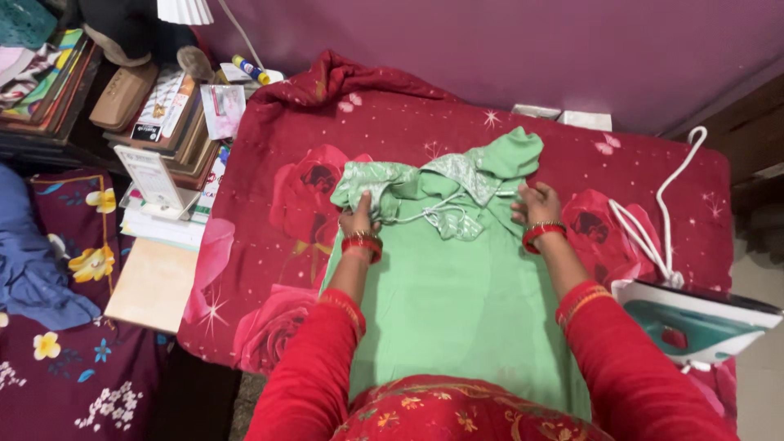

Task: The person irons a light green hoodie on a bed. They smooth the fabric with their hands, use a white and teal iron to press the garment, and adjust the hoodie's position to cover different areas.

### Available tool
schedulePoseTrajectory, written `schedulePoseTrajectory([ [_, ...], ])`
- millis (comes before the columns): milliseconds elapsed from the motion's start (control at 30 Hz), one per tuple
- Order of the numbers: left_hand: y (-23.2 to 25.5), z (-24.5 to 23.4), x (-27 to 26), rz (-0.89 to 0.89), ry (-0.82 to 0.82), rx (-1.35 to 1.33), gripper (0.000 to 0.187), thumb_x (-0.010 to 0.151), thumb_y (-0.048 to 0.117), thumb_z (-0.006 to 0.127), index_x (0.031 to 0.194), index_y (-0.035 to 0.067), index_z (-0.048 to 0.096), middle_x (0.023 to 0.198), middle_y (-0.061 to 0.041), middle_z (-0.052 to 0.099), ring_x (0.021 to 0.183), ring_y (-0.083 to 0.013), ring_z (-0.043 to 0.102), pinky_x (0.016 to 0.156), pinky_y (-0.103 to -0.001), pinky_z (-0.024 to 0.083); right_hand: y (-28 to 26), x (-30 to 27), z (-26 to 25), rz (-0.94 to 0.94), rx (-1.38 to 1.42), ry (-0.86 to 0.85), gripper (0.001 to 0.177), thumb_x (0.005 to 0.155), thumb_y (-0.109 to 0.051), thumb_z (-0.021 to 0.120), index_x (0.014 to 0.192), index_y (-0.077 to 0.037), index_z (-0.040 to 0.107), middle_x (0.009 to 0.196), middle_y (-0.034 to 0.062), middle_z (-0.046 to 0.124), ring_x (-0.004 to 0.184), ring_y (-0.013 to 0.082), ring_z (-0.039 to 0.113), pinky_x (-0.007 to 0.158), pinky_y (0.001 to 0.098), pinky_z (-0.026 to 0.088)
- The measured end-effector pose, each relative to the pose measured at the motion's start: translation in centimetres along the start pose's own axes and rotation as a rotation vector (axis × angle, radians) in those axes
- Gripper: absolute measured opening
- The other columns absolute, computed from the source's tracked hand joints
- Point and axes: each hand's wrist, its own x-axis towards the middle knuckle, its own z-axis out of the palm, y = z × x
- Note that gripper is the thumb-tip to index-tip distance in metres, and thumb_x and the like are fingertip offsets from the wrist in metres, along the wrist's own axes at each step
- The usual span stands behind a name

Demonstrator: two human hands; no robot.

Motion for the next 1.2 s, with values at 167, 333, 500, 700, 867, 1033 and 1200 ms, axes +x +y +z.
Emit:
schedulePoseTrajectory([
  [167,2.3,4.2,8.0,-0.278,-0.355,-0.1,0.057,0.085,0.054,0.067,0.129,0.018,0.06,0.108,-0.001,0.068,0.097,-0.0198,0.063,0.08,-0.042,0.045,-3.1,5.7,2.0,0.178,-0.004,-0.065,0.039,0.095,-0.036,0.078,0.103,-0.005,0.055,0.085,0.0068,0.062,0.058,0.015,0.062,0.045,0.0288,0.044],
  [333,7.2,9.1,11.0,0.006,-0.523,-0.227,0.066,0.095,0.05,0.062,0.142,0.004,0.06,0.131,-0.015,0.071,0.125,-0.035,0.064,0.11,-0.056,0.048,-4.1,10.0,3.1,0.069,-0.003,0.112,0.018,0.094,-0.014,0.075,0.101,-0.008,0.059,0.078,0.011,0.065,0.053,0.0176,0.06,0.044,0.0308,0.043],
  [500,13.3,11.2,8.4,0.382,-0.729,-0.048,0.084,0.094,0.059,0.05,0.163,0.018,0.025,0.172,-0.004,0.014,0.159,-0.0258,0.011,0.123,-0.056,0.011,-5.9,13.5,0.2,-0.6,0.476,0.468,0.016,0.105,-0.006,0.065,0.109,-0.006,0.049,0.1,0.0067,0.063,0.085,0.0146,0.065,0.074,0.034,0.059],
  [700,9.4,9.5,10.0,0.723,-0.235,0.58,0.068,0.088,0.035,0.077,0.147,0.009,0.056,0.146,-0.015,0.065,0.135,-0.0285,0.063,0.117,-0.041,0.05,-4.5,10.4,-0.4,-0.754,0.063,0.45,0.041,0.101,-0.002,0.07,0.133,-0.004,0.045,0.128,0.0084,0.054,0.114,0.0198,0.061,0.101,0.0361,0.054],
  [867,8.3,5.8,8.8,0.724,-0.03,0.947,0.089,0.07,0.025,0.089,0.143,-0.004,0.047,0.122,-0.024,0.065,0.114,-0.0378,0.062,0.098,-0.043,0.049,1.5,7.9,-2.2,-0.419,-0.1,0.657,0.066,0.08,0.004,0.08,0.135,-0.001,0.043,0.133,0.0137,0.056,0.117,0.0244,0.063,0.101,0.0367,0.052],
  [1033,9.1,6.5,11.3,0.536,-0.123,0.931,0.048,0.078,0.025,0.085,0.117,0.0,0.07,0.111,-0.022,0.073,0.102,-0.0348,0.073,0.092,-0.041,0.056,1.0,9.9,-4.2,-0.121,-0.356,0.338,0.064,0.085,-0.005,0.092,0.13,0.006,0.048,0.105,0.0149,0.065,0.084,0.0227,0.063,0.072,0.0377,0.051],
  [1200,10.4,7.1,12.6,0.537,0.09,1.095,0.029,0.089,0.029,0.078,0.108,0.007,0.075,0.105,-0.019,0.076,0.099,-0.0363,0.073,0.086,-0.047,0.056,-1.3,12.9,-4.4,-0.086,-0.249,0.293,0.037,0.082,0.01,0.071,0.115,0.005,0.055,0.089,0.008,0.065,0.06,0.0171,0.065,0.049,0.0312,0.053],
])
